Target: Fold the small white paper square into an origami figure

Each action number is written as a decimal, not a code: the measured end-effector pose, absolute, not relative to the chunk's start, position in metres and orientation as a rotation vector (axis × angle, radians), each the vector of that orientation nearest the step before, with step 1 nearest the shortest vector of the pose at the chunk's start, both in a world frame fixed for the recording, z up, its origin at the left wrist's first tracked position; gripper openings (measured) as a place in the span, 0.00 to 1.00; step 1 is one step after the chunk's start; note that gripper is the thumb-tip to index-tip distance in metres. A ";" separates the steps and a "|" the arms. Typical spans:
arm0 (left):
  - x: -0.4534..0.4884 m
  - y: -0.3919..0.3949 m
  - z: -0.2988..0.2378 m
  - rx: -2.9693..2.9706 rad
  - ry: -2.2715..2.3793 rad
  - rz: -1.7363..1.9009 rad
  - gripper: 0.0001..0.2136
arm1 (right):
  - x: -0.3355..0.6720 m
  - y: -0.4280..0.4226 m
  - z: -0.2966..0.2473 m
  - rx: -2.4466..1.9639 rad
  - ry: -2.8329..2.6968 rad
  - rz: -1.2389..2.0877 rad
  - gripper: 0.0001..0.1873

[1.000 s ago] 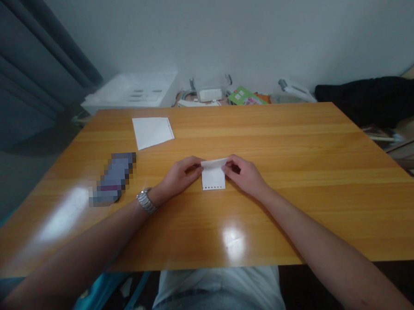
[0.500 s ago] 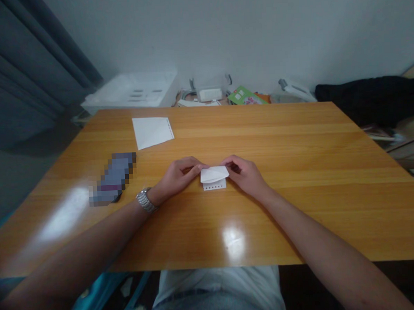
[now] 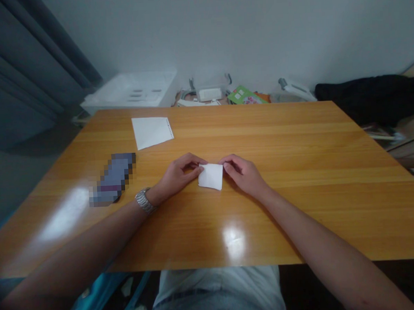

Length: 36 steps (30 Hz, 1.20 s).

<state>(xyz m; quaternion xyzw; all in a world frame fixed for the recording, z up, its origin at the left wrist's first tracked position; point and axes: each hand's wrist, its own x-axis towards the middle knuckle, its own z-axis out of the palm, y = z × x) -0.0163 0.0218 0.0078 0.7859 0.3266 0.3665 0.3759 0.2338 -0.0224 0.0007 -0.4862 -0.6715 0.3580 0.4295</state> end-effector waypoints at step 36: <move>-0.002 0.005 0.018 1.946 0.936 0.778 0.11 | 0.220 -0.035 0.017 -1.312 -1.834 0.917 0.12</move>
